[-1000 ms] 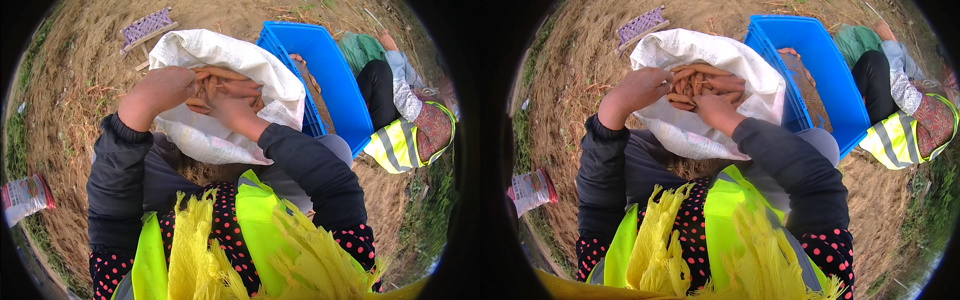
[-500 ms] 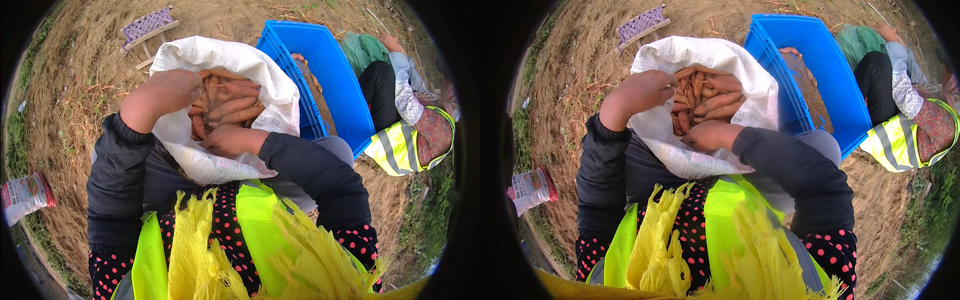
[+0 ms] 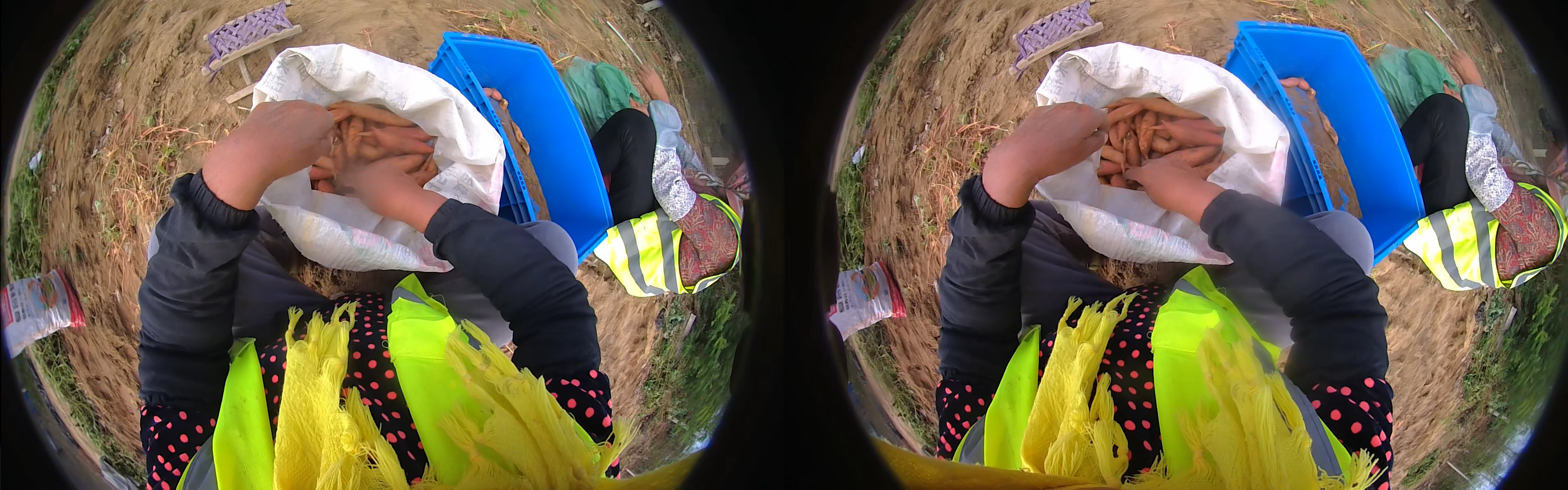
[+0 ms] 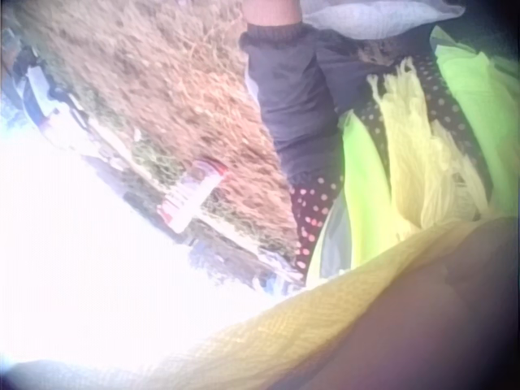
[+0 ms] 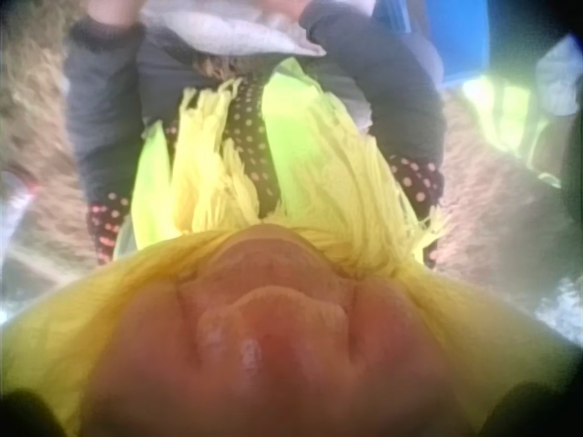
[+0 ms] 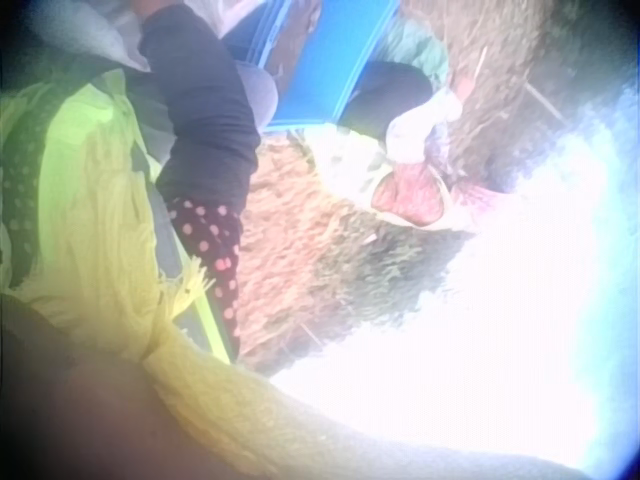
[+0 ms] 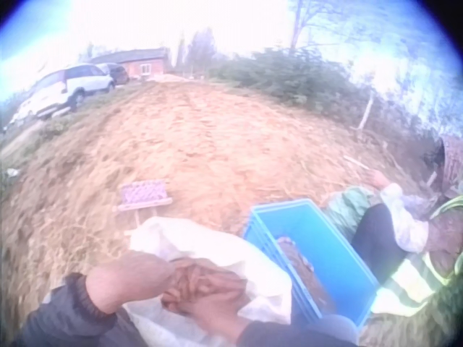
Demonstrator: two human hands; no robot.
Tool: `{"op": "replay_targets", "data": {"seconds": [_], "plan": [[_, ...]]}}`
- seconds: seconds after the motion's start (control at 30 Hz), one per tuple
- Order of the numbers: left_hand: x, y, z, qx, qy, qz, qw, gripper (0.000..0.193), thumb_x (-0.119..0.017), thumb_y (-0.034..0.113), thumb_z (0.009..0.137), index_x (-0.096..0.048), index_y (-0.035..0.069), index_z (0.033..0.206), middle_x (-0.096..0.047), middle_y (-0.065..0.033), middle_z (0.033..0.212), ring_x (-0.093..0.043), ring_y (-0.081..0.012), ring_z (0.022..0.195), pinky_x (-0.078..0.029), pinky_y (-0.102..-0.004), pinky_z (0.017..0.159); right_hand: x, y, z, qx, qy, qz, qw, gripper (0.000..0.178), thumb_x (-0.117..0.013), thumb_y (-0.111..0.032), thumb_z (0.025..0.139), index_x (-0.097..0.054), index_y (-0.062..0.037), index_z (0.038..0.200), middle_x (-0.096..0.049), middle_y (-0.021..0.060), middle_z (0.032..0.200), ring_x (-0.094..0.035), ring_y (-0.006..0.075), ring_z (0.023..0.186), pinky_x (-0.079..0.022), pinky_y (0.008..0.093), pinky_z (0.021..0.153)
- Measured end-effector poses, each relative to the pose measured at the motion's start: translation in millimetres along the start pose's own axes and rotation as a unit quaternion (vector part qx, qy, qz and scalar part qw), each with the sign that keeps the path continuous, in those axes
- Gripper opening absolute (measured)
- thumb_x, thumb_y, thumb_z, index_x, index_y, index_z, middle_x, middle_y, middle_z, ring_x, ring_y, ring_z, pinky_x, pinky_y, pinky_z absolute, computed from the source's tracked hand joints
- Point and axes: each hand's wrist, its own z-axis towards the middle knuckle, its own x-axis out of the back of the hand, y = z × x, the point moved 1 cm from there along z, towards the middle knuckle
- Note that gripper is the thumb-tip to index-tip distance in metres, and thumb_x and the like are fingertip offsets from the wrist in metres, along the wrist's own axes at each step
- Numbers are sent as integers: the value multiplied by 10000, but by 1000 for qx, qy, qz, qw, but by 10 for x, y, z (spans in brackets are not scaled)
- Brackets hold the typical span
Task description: The person sits on the ground and repeatedly picks up carrots from a white sack, rubs off soil, and places them into a blue crate. The person handles the carrots one at a time, turning them over and wiping them before depositing them.
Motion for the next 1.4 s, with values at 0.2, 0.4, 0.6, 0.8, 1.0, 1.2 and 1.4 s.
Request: {"op": "replay_targets", "data": {"seconds": [0.2,0.4,0.6,0.8,1.0,1.2,1.4], "plan": [[-53,59,66,-5,-26,-32,999,194,-551,200,891,-678,55,875,-683,-176,871,-654,-390,895,-505,-495,776,-200,-254,43,-4,-44,37,998,352,-373,-344,1049,-580,-100,1196,-706,165,1073,-664,363,994,-502,456,837],[-52,61,90,6,-47,-29,998,206,-549,192,883,-687,41,852,-684,-190,854,-661,-396,876,-509,-496,776,-257,-264,30,-22,-6,133,991,332,-410,-326,1030,-583,-76,1162,-690,198,1051,-655,368,1003,-491,447,859],[-88,33,51,-15,37,-31,999,215,-548,191,885,-681,32,826,-685,-191,849,-663,-396,872,-510,-494,772,-5,-282,-6,-28,-41,8,999,273,-490,-220,970,-615,-100,1180,-673,212,1134,-663,371,1006,-512,466,821],[-41,22,47,-2,24,-48,999,201,-576,217,900,-686,49,885,-688,-181,872,-657,-394,866,-509,-480,768,478,-416,-164,-123,-39,-44,991,273,-583,-168,926,-610,-80,1183,-669,204,1058,-671,371,956,-520,459,781],[150,-166,86,5,173,-155,973,315,-594,325,971,-705,32,1002,-691,-169,871,-669,-342,812,-511,-429,721,1133,-384,-594,-110,95,343,928,279,-561,-234,1007,-564,-36,1203,-643,83,925,-628,180,726,-506,304,682],[279,-76,135,8,180,-444,878,564,-520,525,1012,-712,6,1121,-692,-46,889,-638,-120,745,-484,-274,616,1519,-439,-861,-128,127,578,796,350,-509,-278,1054,-544,-4,1270,-646,62,918,-584,100,686,-475,229,644],[300,92,122,81,53,-549,830,694,-436,645,994,-706,19,1127,-709,-85,964,-635,-125,731,-477,-257,609,1553,-514,-918,-66,161,656,735,394,-492,-294,1063,-549,14,1301,-665,72,945,-590,115,696,-487,245,657]]}}
